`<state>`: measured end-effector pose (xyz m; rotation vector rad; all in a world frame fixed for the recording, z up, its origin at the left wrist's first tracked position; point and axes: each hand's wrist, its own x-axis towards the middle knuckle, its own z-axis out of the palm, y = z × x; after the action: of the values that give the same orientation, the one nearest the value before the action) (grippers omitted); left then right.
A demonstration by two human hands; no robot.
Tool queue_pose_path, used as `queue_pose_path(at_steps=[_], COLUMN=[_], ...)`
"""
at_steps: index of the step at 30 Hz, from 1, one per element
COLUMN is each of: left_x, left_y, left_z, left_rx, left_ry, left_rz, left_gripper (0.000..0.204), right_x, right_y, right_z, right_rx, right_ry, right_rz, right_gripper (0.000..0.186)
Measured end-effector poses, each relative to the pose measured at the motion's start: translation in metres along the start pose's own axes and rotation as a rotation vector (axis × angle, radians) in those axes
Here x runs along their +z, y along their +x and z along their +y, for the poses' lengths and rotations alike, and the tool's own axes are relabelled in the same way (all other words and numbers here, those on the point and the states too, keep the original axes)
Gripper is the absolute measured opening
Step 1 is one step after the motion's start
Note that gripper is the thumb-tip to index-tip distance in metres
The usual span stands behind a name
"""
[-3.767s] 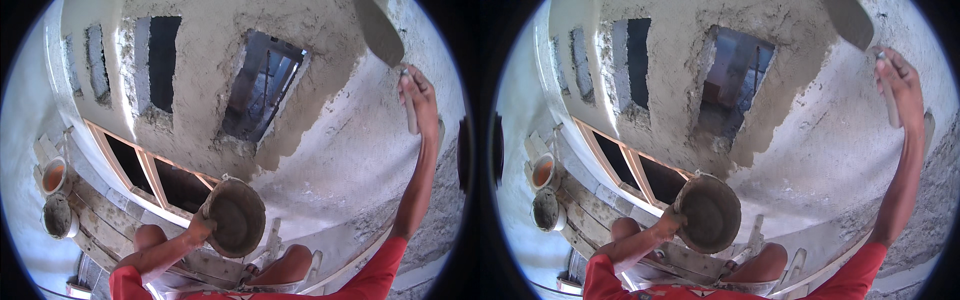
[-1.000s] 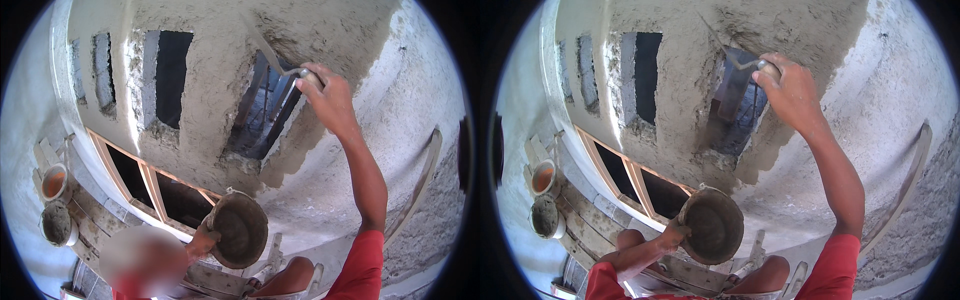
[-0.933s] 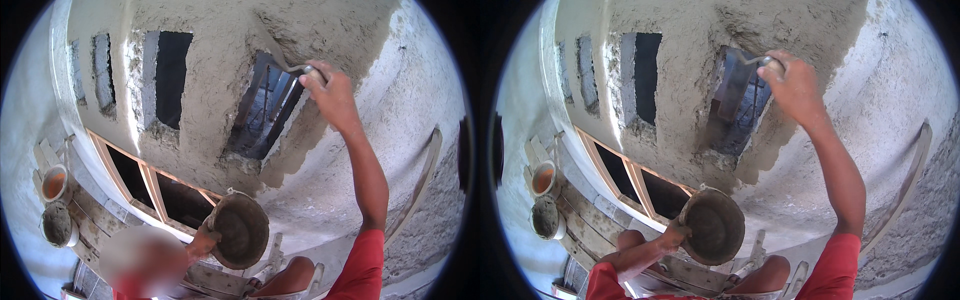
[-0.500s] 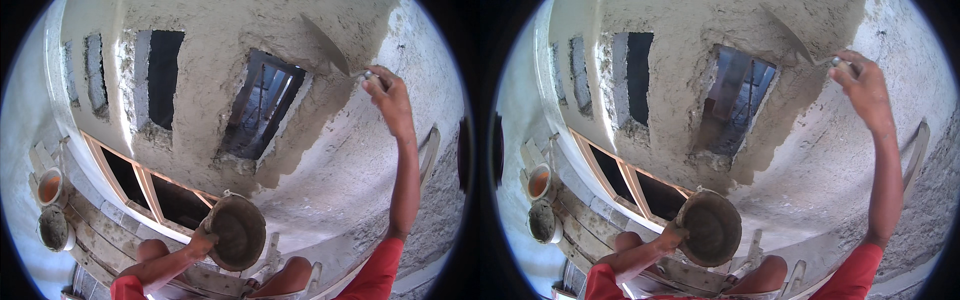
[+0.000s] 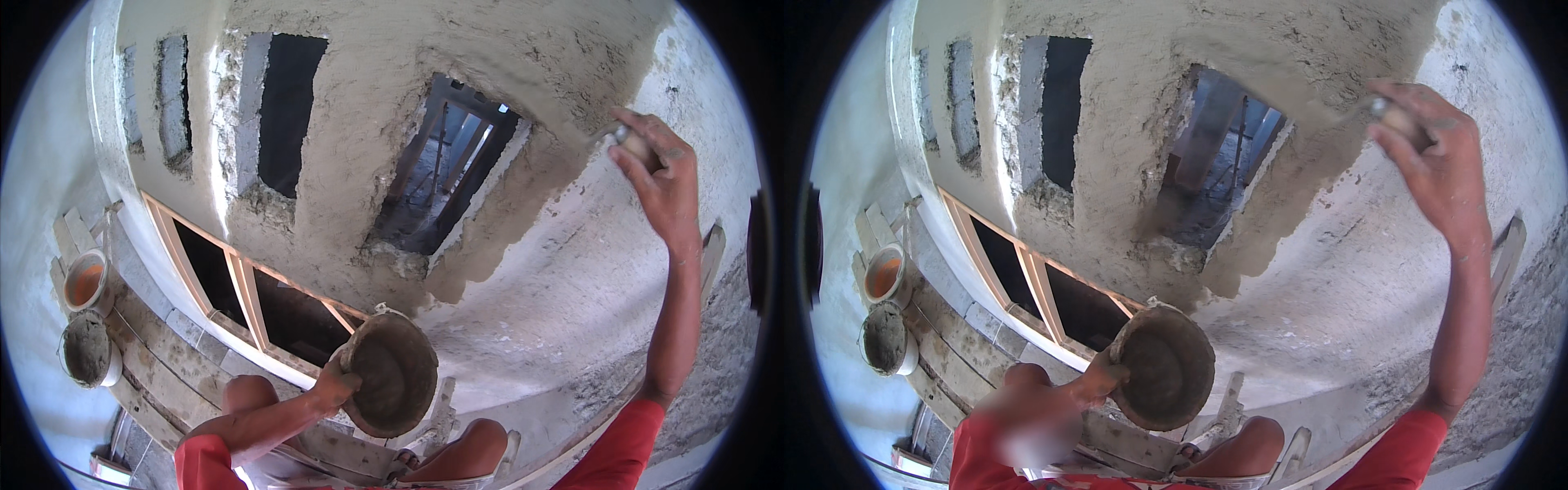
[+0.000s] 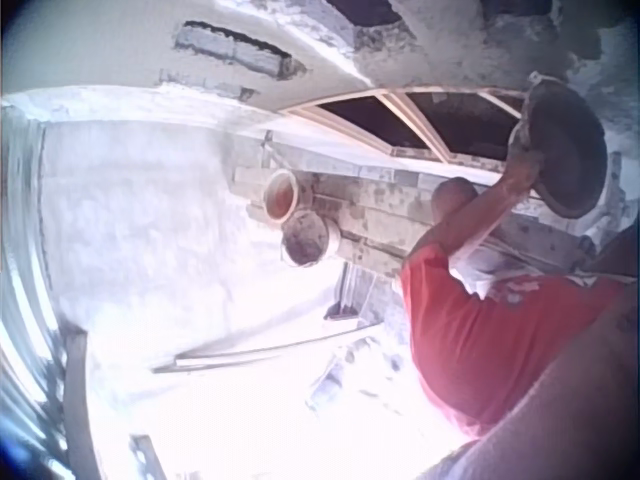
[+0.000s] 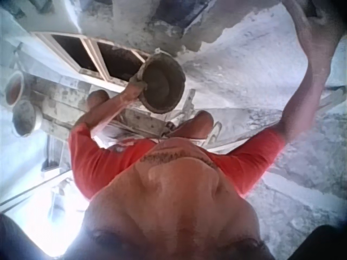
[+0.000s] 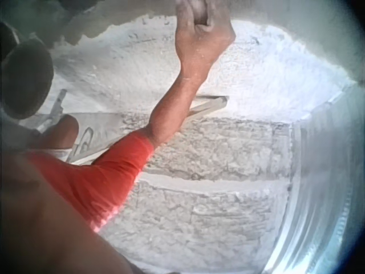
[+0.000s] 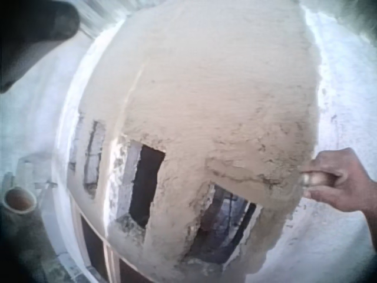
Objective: The person uses a float to smooth wet plaster on a ceiling and wall, then uses a trowel to mix mortar in a bucket and apply it to a wall surface.
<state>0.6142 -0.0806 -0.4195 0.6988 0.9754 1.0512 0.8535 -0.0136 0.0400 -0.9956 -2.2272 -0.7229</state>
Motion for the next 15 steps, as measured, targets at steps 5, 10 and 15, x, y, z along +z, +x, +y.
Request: queue_pose_path(at_steps=[5, 10, 15], left_x=[-0.002, -0.005, -0.004], left_y=[-0.007, -0.015, -0.019], left_z=[0.003, 0.010, 0.017], left_rx=[-0.007, -0.023, -0.047], left_ry=[-0.053, -0.028, -0.003], left_rz=[-0.033, -0.006, -0.002], left_gripper=[0.061, 0.062, 0.064], right_x=[0.024, 0.045, 0.042], right_y=[0.017, 0.034, 0.059], right_z=[-0.048, -0.043, 0.016], right_rx=[-0.234, 0.098, 0.325], right_ry=[0.461, 0.642, 0.278], right_rz=[-0.199, -0.489, 0.055], right_gripper=[0.044, 0.053, 0.052])
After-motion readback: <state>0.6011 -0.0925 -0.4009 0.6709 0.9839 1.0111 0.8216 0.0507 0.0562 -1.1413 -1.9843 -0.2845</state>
